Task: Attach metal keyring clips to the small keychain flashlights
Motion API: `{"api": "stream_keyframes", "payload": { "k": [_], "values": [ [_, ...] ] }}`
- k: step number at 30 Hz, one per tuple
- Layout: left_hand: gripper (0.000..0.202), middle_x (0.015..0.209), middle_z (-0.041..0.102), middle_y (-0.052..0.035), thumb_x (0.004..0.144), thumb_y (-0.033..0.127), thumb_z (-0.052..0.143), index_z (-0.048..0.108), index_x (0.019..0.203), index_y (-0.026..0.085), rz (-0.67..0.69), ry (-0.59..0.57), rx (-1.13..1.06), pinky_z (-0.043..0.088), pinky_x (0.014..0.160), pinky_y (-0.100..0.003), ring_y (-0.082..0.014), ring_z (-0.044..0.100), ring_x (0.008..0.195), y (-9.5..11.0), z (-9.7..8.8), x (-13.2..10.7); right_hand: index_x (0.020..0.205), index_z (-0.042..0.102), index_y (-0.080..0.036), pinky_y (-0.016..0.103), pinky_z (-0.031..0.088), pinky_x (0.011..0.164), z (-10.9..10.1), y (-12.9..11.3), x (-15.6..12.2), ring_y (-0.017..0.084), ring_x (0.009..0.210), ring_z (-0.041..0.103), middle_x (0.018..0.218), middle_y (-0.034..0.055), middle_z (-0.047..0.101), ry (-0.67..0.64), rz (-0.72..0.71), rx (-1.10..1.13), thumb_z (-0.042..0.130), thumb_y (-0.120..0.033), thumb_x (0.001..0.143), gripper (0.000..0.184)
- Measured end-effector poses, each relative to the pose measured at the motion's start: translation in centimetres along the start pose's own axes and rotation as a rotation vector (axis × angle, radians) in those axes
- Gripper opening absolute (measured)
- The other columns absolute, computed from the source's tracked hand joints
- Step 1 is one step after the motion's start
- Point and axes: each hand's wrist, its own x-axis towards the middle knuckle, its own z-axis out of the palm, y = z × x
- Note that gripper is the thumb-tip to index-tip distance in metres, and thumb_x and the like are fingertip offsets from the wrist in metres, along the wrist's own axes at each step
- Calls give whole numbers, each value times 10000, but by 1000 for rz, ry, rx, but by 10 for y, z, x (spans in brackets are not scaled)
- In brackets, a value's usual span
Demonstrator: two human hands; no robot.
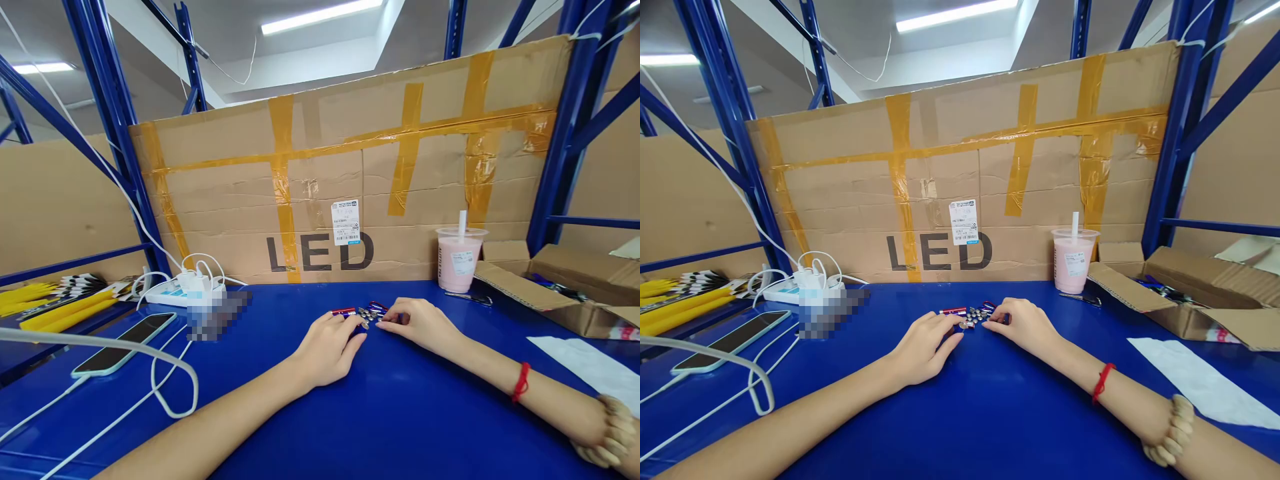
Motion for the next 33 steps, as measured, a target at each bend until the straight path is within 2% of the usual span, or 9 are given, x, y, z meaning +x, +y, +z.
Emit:
{"api": "stream_keyframes", "payload": {
  "k": [5,10,16,21,25,28,33],
  "values": [
    [304,962,636,-38,874,328,272,493,1031,188,35,-5,40,441,777,-315,-159,585,846,1,1,0,791,663,-236,181,377,574,7,0,-2,73,641,505,806,-11,567,-20,-30,107,579,-429,753,214],
    [294,962,634,-31,873,330,273,486,1022,192,13,-16,26,440,793,-319,-169,588,882,0,2,1,829,664,-199,189,425,602,11,9,1,89,650,527,810,14,584,-2,-98,227,601,-451,715,284],
    [314,931,641,-44,867,356,284,486,1028,177,-96,-33,-69,447,814,-314,-167,595,870,2,1,2,788,663,-172,196,454,578,16,20,6,117,631,558,736,30,602,38,-150,313,554,-651,651,511],
    [315,852,642,-37,861,365,297,469,1047,178,-137,-37,-139,476,764,-303,-166,606,811,2,2,2,746,664,-181,177,459,535,23,24,6,112,594,556,698,30,597,81,-162,289,505,-730,624,585],
    [345,860,641,-51,861,383,274,447,1078,177,-150,-36,-167,501,716,-318,-190,613,809,-1,6,0,790,674,-232,139,468,545,24,32,7,99,663,573,789,3,607,82,-104,203,486,-739,627,564],
    [361,891,642,-78,861,383,273,440,1093,163,-133,-24,-162,506,738,-340,-206,613,846,-3,8,-1,813,675,-272,107,473,544,23,38,9,89,703,583,857,-23,607,71,-60,147,474,-747,622,551],
    [361,889,638,-103,859,361,286,448,1082,127,-152,-32,-156,508,740,-362,-221,610,848,-5,8,0,840,665,-307,94,479,509,19,39,8,85,736,584,913,-52,593,113,-104,41,438,-740,648,525]
  ]
}}
